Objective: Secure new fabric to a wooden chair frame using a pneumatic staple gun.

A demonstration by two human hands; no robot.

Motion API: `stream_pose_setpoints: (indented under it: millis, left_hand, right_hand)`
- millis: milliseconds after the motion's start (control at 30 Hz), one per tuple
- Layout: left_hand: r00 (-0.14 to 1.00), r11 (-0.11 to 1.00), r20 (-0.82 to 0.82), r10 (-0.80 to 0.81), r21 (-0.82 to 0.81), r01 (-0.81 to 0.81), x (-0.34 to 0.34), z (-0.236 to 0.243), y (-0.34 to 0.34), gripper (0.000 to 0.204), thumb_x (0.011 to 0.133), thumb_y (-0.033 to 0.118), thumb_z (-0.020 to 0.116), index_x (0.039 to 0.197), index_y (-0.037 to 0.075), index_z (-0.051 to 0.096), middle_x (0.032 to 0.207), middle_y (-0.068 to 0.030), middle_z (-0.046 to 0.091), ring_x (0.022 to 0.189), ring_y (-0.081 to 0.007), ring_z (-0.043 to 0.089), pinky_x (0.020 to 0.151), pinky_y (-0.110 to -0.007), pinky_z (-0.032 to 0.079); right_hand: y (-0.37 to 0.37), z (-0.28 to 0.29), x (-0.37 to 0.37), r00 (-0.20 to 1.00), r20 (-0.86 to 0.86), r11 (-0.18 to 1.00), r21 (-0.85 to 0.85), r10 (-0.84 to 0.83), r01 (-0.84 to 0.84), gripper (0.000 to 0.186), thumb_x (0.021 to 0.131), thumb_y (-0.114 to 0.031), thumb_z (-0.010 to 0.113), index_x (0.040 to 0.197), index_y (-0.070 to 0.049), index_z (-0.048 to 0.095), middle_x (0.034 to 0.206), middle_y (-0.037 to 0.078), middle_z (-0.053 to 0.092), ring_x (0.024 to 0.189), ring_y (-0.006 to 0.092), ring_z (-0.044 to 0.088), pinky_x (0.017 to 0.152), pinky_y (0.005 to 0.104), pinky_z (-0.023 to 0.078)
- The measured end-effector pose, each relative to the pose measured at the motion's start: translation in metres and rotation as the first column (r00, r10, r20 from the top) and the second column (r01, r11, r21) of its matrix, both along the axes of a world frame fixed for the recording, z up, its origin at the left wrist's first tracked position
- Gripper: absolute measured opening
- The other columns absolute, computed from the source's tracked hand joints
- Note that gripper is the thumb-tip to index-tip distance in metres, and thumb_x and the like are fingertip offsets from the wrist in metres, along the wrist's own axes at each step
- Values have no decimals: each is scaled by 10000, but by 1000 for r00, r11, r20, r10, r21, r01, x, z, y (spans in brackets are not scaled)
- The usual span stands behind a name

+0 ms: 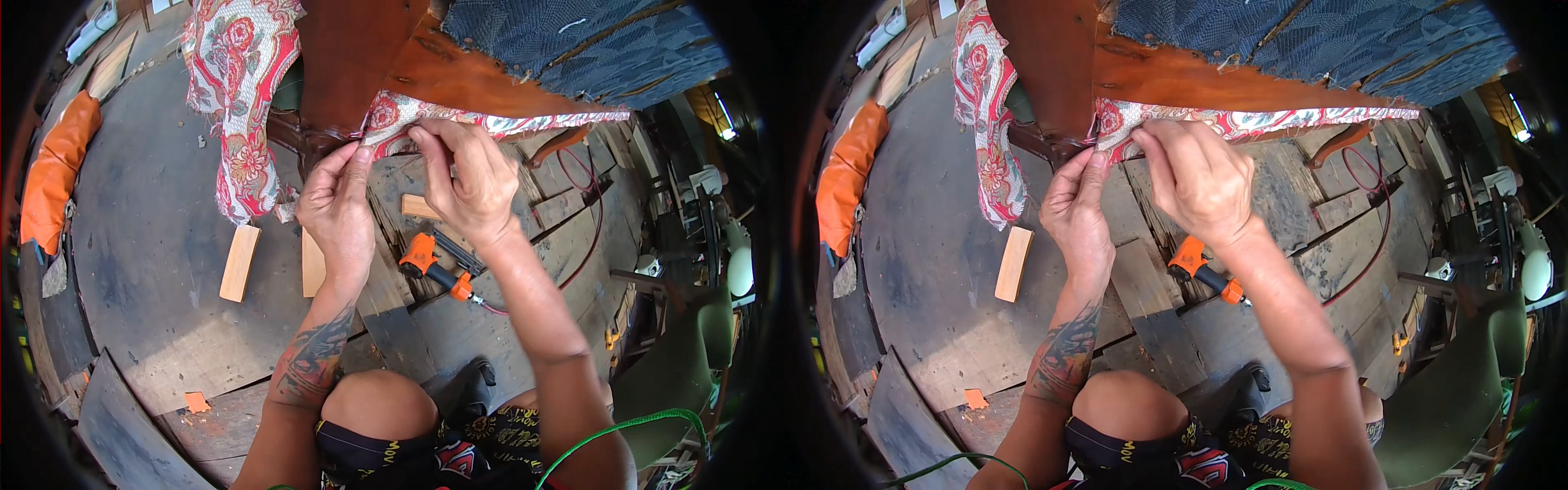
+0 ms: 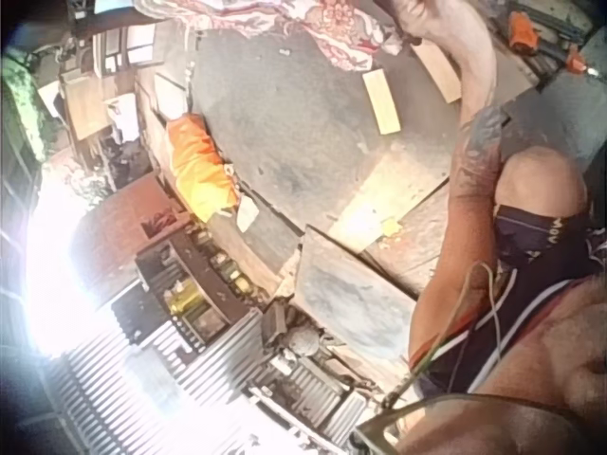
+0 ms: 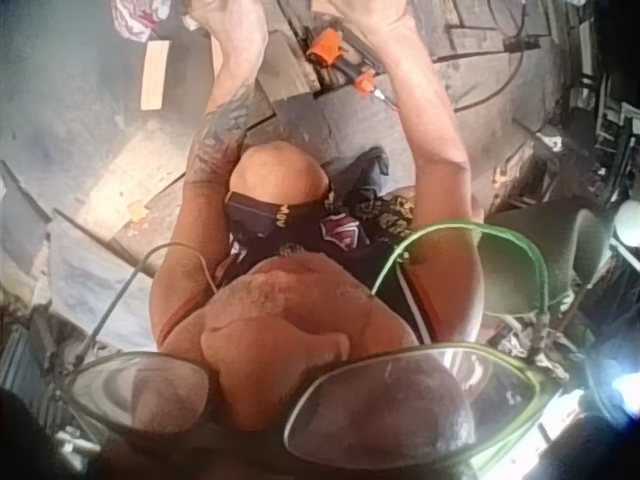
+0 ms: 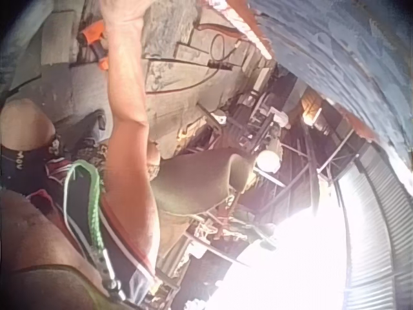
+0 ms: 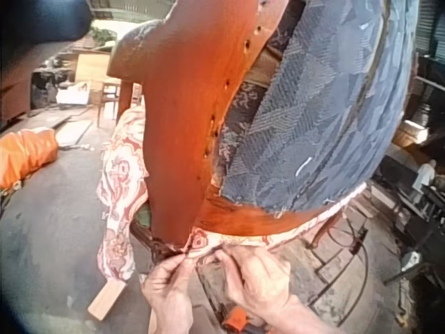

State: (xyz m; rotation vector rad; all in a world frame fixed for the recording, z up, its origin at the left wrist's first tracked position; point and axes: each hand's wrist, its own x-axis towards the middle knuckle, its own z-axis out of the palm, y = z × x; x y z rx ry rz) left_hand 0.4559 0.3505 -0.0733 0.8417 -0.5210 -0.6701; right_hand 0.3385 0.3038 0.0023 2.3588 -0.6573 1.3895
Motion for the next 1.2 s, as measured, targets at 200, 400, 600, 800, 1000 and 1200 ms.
stream_pose_setpoints:
  millis: [200, 400, 600, 800, 1000, 1200]
  left_hand:
    - [999, 997, 11, 53, -50, -52, 5, -5, -3, 167, 938, 41, 695, 1081, -45, 704, 971, -78, 723, 861, -108, 657, 821, -251, 547]
    - [997, 997, 7, 79, 11, -79, 2, -4, -6, 170, 937, 53, 702, 1075, -45, 705, 954, -86, 726, 793, -104, 656, 749, -256, 560]
    - [991, 991, 102, 91, 87, -100, 5, 0, -3, 158, 929, 64, 720, 1035, -52, 725, 883, -63, 727, 794, -72, 629, 716, -213, 514]
    - [996, 996, 55, 73, 46, -75, 1, 2, -1, 139, 933, 53, 707, 1027, -48, 728, 864, -45, 716, 745, -57, 593, 665, -218, 489]
    - [995, 996, 51, 87, -26, -86, 7, -3, -1, 182, 943, 106, 711, 1038, -49, 721, 843, -19, 699, 741, -46, 588, 648, -216, 483]
    - [998, 997, -28, 59, 60, -58, -1, 5, -2, 178, 939, 85, 709, 1050, -54, 718, 875, -46, 713, 778, -69, 620, 707, -219, 506]
  right_hand:
    - [0, -21, 33, 949, 315, 1000, 3, 27, -30, 349, 751, 76, 783, 1087, 11, 715, 841, 110, 631, 690, 220, 635, 599, 321, 513]
    - [-10, -33, 32, 925, 370, 994, 26, 88, -105, 423, 723, 95, 776, 1126, -23, 721, 873, 89, 590, 714, 230, 592, 607, 340, 497]
    - [-9, -22, 29, 995, 89, 999, 6, -47, 46, 474, 719, -75, 730, 1184, -168, 732, 764, 39, 544, 670, 205, 584, 533, 323, 477]
    - [26, -1, 36, 897, -308, 945, -29, -318, 325, 396, 717, -141, 674, 1080, 10, 724, 540, -3, 549, 465, 182, 596, 393, 295, 450]
    - [29, 41, 34, 684, -705, 982, -125, -189, 143, 190, 713, -137, 665, 832, 5, 706, 548, 48, 606, 509, 195, 644, 409, 314, 476]
    - [42, 30, 3, 964, -234, 992, 27, 127, -124, 132, 758, -66, 671, 875, -6, 664, 673, 68, 618, 547, 190, 632, 467, 345, 515]
